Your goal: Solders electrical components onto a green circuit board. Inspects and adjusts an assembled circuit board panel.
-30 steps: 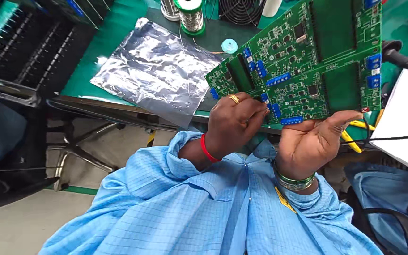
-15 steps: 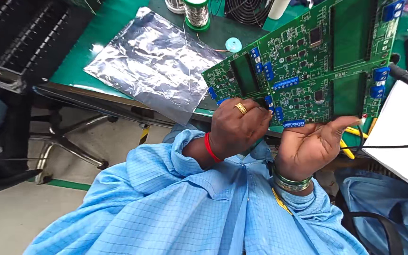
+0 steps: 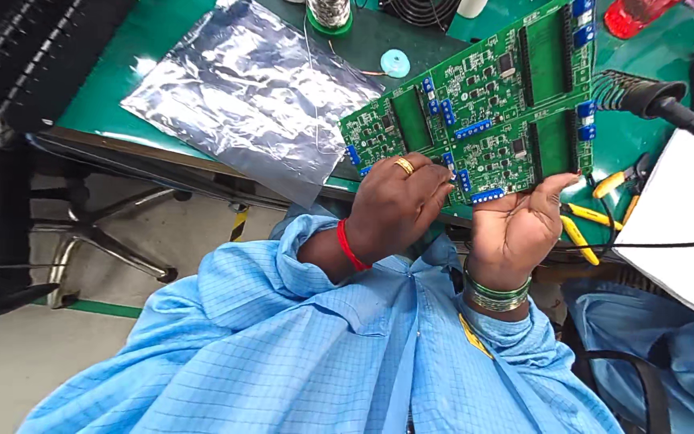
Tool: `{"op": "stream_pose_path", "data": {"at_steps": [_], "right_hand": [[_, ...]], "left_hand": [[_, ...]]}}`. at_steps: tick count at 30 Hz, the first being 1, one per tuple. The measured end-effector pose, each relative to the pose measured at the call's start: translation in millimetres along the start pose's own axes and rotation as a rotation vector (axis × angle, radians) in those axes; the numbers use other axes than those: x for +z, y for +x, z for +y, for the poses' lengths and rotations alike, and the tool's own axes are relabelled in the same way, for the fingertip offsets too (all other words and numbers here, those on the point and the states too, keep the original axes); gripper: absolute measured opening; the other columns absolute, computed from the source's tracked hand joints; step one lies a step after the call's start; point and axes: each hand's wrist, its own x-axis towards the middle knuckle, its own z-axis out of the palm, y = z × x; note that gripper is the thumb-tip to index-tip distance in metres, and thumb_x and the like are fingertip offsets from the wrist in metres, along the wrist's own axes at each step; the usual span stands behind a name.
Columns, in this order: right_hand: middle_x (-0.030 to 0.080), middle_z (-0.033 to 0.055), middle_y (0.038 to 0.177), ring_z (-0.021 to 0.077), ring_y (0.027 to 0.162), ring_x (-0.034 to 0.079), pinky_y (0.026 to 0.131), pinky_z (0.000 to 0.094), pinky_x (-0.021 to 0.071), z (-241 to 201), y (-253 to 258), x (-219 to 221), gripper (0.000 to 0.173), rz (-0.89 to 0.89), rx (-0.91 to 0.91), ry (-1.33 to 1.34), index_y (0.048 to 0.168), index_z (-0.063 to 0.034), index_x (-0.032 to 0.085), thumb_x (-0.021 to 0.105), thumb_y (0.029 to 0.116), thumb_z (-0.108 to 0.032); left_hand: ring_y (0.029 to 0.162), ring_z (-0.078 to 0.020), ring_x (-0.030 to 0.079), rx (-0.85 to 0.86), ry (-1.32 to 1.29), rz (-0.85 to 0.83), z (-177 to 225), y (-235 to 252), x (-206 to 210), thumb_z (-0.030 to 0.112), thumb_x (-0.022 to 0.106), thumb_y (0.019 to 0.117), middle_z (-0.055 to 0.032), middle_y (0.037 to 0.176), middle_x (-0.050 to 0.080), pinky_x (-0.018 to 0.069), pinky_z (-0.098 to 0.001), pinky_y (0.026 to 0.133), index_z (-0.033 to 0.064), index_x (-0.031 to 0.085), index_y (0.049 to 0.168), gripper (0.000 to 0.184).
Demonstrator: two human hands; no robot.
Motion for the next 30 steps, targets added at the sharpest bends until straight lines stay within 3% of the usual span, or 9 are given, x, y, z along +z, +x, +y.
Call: {"op": "stream_pose_path", "data": {"at_steps": [6, 15, 25, 30], "right_hand": [[0.058, 0.0149, 0.134, 0.0283, 0.133, 0.055, 0.112, 0.0495, 0.0456, 3.5, -1.8, -0.5, 0.044, -0.002, -0.013, -0.048, 0.138, -0.0098, 0.043, 0.015, 0.1139, -0.032], [0.058, 0.0137, 0.136, 0.0263, 0.134, 0.055, 0.113, 0.0472, 0.0451, 3.9, -0.5, -1.1, 0.043, 0.05, 0.046, -0.066, 0.139, -0.0093, 0.043, 0.017, 0.1141, -0.033], [0.057, 0.0134, 0.136, 0.0271, 0.134, 0.055, 0.113, 0.0479, 0.0455, 3.6, -1.8, 4.1, 0.041, 0.029, 0.034, -0.124, 0.14, -0.0099, 0.043, 0.018, 0.1141, -0.031], [0.056, 0.0143, 0.137, 0.0276, 0.135, 0.054, 0.114, 0.0482, 0.0449, 3.1, -2.0, 5.6, 0.041, -0.003, 0.03, -0.13, 0.14, -0.01, 0.042, 0.019, 0.114, -0.031]], "left_hand": [[0.084, -0.0196, 0.07, -0.035, 0.001, 0.004, -2.6, 0.6, 2.9, 0.008, 0.065, 0.0944, -0.0136, 0.091, 0.074, 0.0549, -0.0303, 0.076, -0.0003, 0.077, 0.096, 0.015], [0.085, -0.0271, 0.07, 0.07, 0.105, -0.094, -13.4, 0.4, 0.5, 0.008, 0.062, 0.0958, -0.0143, 0.092, 0.074, 0.0539, -0.0383, 0.075, 0.0017, 0.077, 0.097, 0.017], [0.088, -0.0254, 0.071, 0.078, 0.013, -0.17, -23.0, 11.1, -5.7, 0.008, 0.061, 0.0966, -0.0141, 0.09, 0.073, 0.0546, -0.037, 0.079, 0.0016, 0.076, 0.094, 0.017], [0.084, -0.0274, 0.069, 0.142, 0.038, -0.191, -26.9, 14.8, -8.2, 0.01, 0.058, 0.0973, -0.0151, 0.089, 0.072, 0.0528, -0.0387, 0.075, 0.0018, 0.075, 0.093, 0.019]]}}
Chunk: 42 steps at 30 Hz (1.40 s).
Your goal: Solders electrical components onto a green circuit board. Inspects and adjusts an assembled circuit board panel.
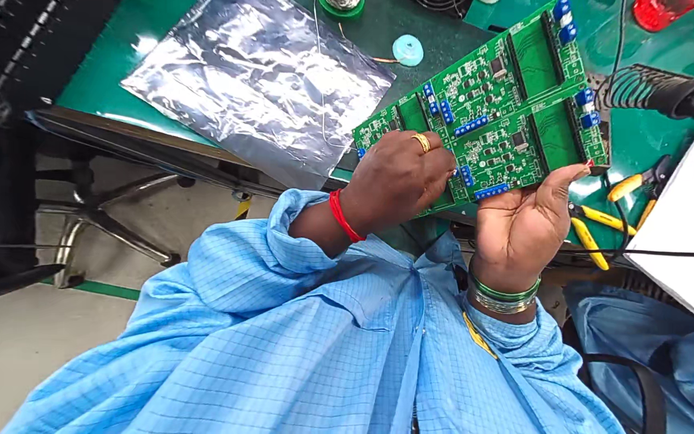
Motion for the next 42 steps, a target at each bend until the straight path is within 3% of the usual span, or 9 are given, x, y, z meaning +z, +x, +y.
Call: {"op": "stream_pose_path", "data": {"at_steps": [10, 16, 22, 25, 28, 30, 34, 38, 42], "right_hand": [[0.056, 0.0133, 0.136, 0.0266, 0.135, 0.053, 0.114, 0.0473, 0.0444, 0.3, 0.1, 3.3, 0.039, -0.026, -0.014, -0.023, 0.139, -0.0108, 0.041, 0.017, 0.114, -0.03], [0.057, 0.0141, 0.137, 0.0273, 0.134, 0.055, 0.113, 0.0467, 0.0458, -2.0, 2.9, 3.9, 0.04, -0.002, 0.028, 0.001, 0.139, -0.0096, 0.042, 0.019, 0.1141, -0.03], [0.058, 0.0136, 0.136, 0.0263, 0.133, 0.057, 0.112, 0.0452, 0.0472, -4.0, 11.4, -5.8, 0.042, 0.066, 0.106, 0.004, 0.142, -0.0103, 0.041, 0.02, 0.1141, -0.033], [0.058, 0.0121, 0.137, 0.0245, 0.132, 0.057, 0.112, 0.0432, 0.048, -3.7, 17.0, -15.8, 0.042, 0.091, 0.152, 0.0, 0.143, -0.0108, 0.04, 0.021, 0.1141, -0.035], [0.056, 0.0108, 0.14, 0.0228, 0.134, 0.056, 0.113, 0.0414, 0.0468, -3.1, 21.9, -27.0, 0.042, 0.074, 0.192, -0.028, 0.144, -0.0116, 0.04, 0.021, 0.1143, -0.035], [0.055, 0.0106, 0.142, 0.0222, 0.135, 0.055, 0.114, 0.0406, 0.0459, -3.2, 25.1, -33.8, 0.042, 0.067, 0.212, -0.071, 0.145, -0.0114, 0.039, 0.02, 0.1144, -0.034], [0.062, 0.0105, 0.129, 0.0215, 0.122, 0.063, 0.107, 0.0408, 0.0512, -10.3, 29.8, -41.0, 0.036, 0.084, 0.253, -0.21, 0.137, -0.0082, 0.044, 0.024, 0.1147, -0.027], [0.066, 0.0079, 0.126, 0.0209, 0.115, 0.068, 0.102, 0.0397, 0.0558, -26.6, 31.2, -50.6, 0.034, -0.022, 0.323, -0.468, 0.134, -0.0076, 0.051, 0.03, 0.1135, -0.025], [0.073, 0.0001, 0.104, 0.0132, 0.089, 0.074, 0.08, 0.0297, 0.0636, -41.1, 31.4, -58.6, 0.021, -0.063, 0.362, -0.802, 0.117, -0.0126, 0.058, 0.041, 0.111, -0.023]], "left_hand": [[0.084, -0.0293, 0.07, 0.1, 0.136, 0.001, -3.6, 4.5, -2.5, 0.009, 0.057, 0.0975, -0.0157, 0.089, 0.073, 0.053, -0.0391, 0.074, 0.0022, 0.072, 0.09, 0.018], [0.08, -0.0246, 0.068, 0.005, -0.035, 0.052, -7.9, 3.7, 3.7, 0.007, 0.059, 0.0933, -0.0146, 0.082, 0.07, 0.0528, -0.035, 0.072, 0.0013, 0.072, 0.087, 0.015], [0.084, -0.0148, 0.066, -0.14, -0.237, 0.156, -13.6, -8.1, -4.2, 0.004, 0.059, 0.0942, -0.015, 0.087, 0.07, 0.054, -0.0258, 0.077, -0.004, 0.072, 0.093, 0.015], [0.085, -0.0048, 0.063, -0.29, -0.426, 0.178, -19.6, -19.8, -18.3, 0.003, 0.057, 0.0968, -0.0091, 0.092, 0.069, 0.0537, -0.0204, 0.079, -0.0073, 0.07, 0.098, 0.016], [0.088, -0.0029, 0.066, -0.458, -0.677, 0.166, -22.9, -34.2, -29.5, 0.003, 0.053, 0.0963, 0.0032, 0.098, 0.069, 0.0587, -0.025, 0.081, 0.0003, 0.067, 0.105, 0.016], [0.089, -0.0032, 0.067, -0.49, -0.743, 0.151, -23.3, -44.9, -32.2, 0.003, 0.052, 0.0957, 0.0064, 0.097, 0.069, 0.0586, -0.0259, 0.083, 0.0036, 0.067, 0.105, 0.018], [0.091, -0.0026, 0.064, -0.469, -0.681, 0.105, -19.6, -67.0, -30.7, 0.006, 0.053, 0.0951, 0.0037, 0.098, 0.068, 0.0559, -0.0232, 0.082, 0.0026, 0.068, 0.102, 0.016], [0.094, -0.0018, 0.063, -0.468, -0.64, 0.09, -14.3, -76.6, -29.3, 0.008, 0.057, 0.0943, 0.0042, 0.098, 0.066, 0.055, -0.021, 0.084, 0.0048, 0.068, 0.097, 0.012], [0.095, -0.004, 0.064, -0.474, -0.635, 0.087, -14.6, -75.9, -27.9, 0.009, 0.055, 0.095, 0.0035, 0.097, 0.066, 0.0551, -0.024, 0.086, 0.007, 0.066, 0.093, 0.012]]}}
